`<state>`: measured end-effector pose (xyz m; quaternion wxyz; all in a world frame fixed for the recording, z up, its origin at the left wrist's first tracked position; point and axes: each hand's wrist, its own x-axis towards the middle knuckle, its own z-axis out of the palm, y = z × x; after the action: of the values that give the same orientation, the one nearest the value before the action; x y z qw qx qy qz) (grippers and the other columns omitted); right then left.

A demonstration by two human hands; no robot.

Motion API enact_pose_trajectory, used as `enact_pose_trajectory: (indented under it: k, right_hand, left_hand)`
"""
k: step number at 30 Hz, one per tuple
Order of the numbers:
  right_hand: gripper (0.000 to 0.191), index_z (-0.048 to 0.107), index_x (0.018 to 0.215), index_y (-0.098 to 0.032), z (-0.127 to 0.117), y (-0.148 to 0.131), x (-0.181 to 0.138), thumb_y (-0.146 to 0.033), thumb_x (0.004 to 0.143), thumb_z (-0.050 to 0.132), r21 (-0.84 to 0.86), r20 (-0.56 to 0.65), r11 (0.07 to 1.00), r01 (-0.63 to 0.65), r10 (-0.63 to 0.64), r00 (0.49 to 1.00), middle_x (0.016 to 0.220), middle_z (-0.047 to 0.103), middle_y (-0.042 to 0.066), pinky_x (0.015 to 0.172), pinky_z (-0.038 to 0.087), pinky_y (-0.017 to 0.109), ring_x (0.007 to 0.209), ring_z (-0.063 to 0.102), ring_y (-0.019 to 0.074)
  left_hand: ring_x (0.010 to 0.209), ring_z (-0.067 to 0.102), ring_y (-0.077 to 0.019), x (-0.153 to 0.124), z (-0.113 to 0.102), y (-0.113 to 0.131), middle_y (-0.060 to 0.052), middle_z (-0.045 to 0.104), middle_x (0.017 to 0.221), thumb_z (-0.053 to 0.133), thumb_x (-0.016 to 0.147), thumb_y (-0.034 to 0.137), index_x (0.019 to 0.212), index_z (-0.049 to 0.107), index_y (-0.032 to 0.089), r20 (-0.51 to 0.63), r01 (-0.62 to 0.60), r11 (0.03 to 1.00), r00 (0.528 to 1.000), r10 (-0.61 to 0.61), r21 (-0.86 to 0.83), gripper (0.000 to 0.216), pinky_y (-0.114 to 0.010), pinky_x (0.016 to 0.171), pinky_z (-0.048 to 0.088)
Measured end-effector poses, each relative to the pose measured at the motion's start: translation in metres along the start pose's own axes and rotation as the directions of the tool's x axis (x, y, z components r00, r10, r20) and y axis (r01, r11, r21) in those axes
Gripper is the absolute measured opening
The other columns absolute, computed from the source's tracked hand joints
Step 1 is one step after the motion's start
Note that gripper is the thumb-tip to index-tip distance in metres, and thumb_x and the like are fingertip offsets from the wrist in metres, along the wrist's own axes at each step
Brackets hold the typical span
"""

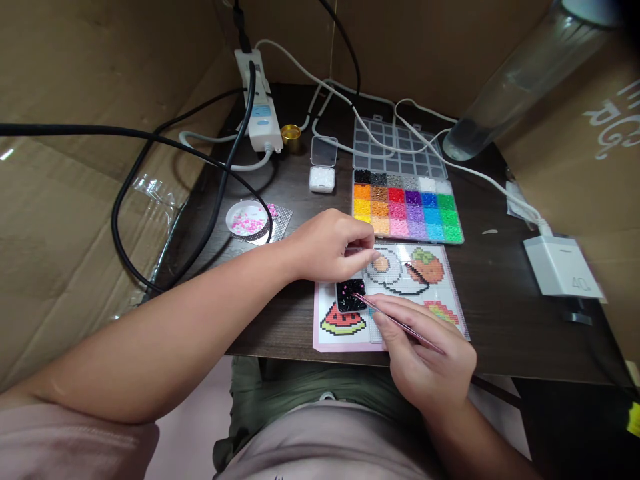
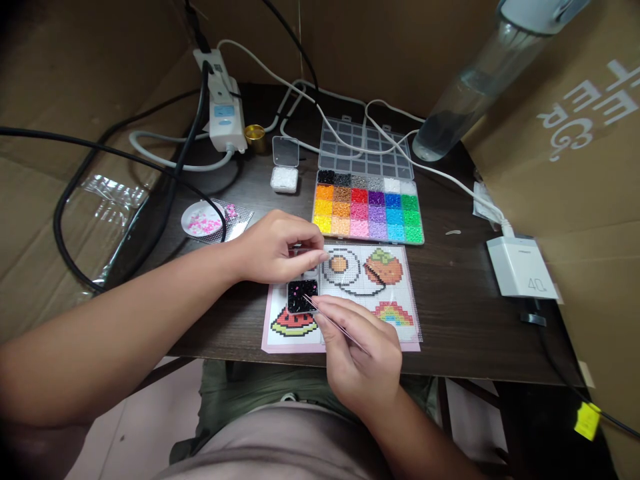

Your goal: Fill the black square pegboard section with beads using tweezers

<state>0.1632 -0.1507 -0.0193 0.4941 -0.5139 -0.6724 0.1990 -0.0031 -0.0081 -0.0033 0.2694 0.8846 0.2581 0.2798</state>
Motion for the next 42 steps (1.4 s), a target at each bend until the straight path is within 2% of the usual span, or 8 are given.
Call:
enact_pose_trajectory:
  k: [13, 26, 42]
  right_hand:
    - [0.021, 0.077, 0.095, -0.022, -0.0014, -0.0008, -0.0008, -0.007, 0.085, 0.067, -0.003, -0.013, 1.000, -0.025, 0.025, 1.000, 0.095, 0.080, 0.004, 0.078, 0.067, 0.034, 0.084, 0.078, 0.0207]
    - [0.023, 0.077, 0.098, -0.022, -0.0001, 0.0000, -0.0015, -0.006, 0.084, 0.068, 0.006, -0.024, 1.000, -0.030, 0.030, 0.999, 0.096, 0.080, 0.003, 0.081, 0.066, 0.031, 0.086, 0.077, 0.0194]
    - [0.025, 0.077, 0.099, -0.023, 0.0009, 0.0006, -0.0001, -0.006, 0.085, 0.066, 0.015, 0.010, 1.000, -0.017, 0.017, 1.000, 0.097, 0.080, 0.003, 0.080, 0.067, 0.033, 0.086, 0.078, 0.0204]
  left_hand:
    - [0.052, 0.052, -0.0083, 0.0004, 0.0002, -0.0004, 0.002, 0.063, 0.059, 0.061, 0.081, 0.024, 0.071, 0.068, 0.015, 0.004, 0.007, 1.000, 1.000, -0.007, -0.004, 0.015, -0.022, 0.054, 0.036]
    - [0.053, 0.052, -0.0081, -0.0001, -0.0010, 0.0003, 0.002, 0.064, 0.060, 0.060, 0.083, 0.024, 0.072, 0.068, 0.015, 0.009, 0.012, 1.000, 1.000, -0.012, 0.008, 0.016, -0.022, 0.054, 0.036]
    - [0.053, 0.053, -0.0085, 0.0000, -0.0012, 0.0000, 0.001, 0.065, 0.061, 0.059, 0.083, 0.024, 0.073, 0.069, 0.015, 0.018, 0.016, 1.000, 1.000, -0.016, 0.012, 0.017, -0.022, 0.054, 0.036]
